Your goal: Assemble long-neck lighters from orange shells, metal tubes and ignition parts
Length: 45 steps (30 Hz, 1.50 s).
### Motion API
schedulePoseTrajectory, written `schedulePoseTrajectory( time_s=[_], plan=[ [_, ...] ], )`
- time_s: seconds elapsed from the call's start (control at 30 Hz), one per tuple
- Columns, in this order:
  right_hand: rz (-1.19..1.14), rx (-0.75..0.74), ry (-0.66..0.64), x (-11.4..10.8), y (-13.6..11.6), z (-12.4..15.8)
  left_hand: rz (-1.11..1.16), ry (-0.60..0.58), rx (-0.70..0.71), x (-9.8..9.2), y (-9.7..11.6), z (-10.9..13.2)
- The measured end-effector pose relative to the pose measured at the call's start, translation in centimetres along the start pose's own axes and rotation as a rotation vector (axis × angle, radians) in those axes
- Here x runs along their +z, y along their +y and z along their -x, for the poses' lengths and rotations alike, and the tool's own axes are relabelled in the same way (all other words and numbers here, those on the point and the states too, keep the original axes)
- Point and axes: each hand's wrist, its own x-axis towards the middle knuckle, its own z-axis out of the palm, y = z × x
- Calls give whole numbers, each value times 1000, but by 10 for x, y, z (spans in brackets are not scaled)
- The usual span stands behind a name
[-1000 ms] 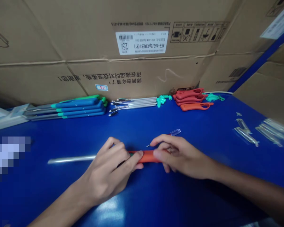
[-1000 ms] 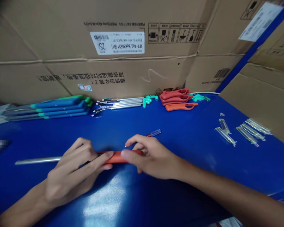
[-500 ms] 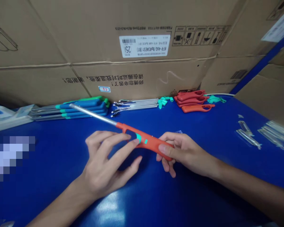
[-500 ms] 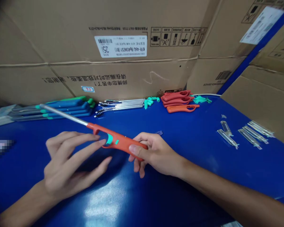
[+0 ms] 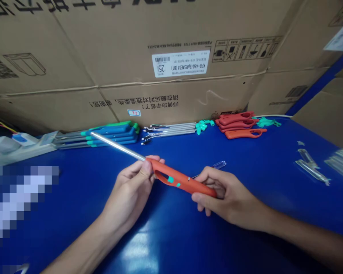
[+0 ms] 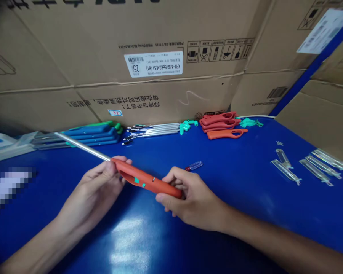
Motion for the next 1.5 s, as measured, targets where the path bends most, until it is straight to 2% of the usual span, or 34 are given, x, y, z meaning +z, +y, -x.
schedulePoseTrajectory(
  time_s=[0.1,0.17,0.23,0.33,0.47,0.67,1.13,1.27,1.5],
  plan=[
    [-137,50,-156,2,1,-1,72,-14,-49,1,-8,5],
    [-274,114,-303,4,1,-2,107,-43,-99,3,-14,9],
    [-333,190,-389,6,1,-2,135,-76,-154,5,-19,11],
    [-300,259,-379,8,1,0,174,-98,-211,6,-25,13],
    [-237,255,-387,7,2,5,216,-94,-217,5,-27,12],
    [-187,299,-284,12,1,6,270,-104,-214,8,-28,13],
    [-144,359,-275,18,-1,5,331,-146,-242,9,-33,13],
    [-233,331,-300,17,2,3,313,-144,-233,8,-31,12],
    [-374,386,-459,7,8,-1,262,-133,-234,6,-32,10]
  ],
)
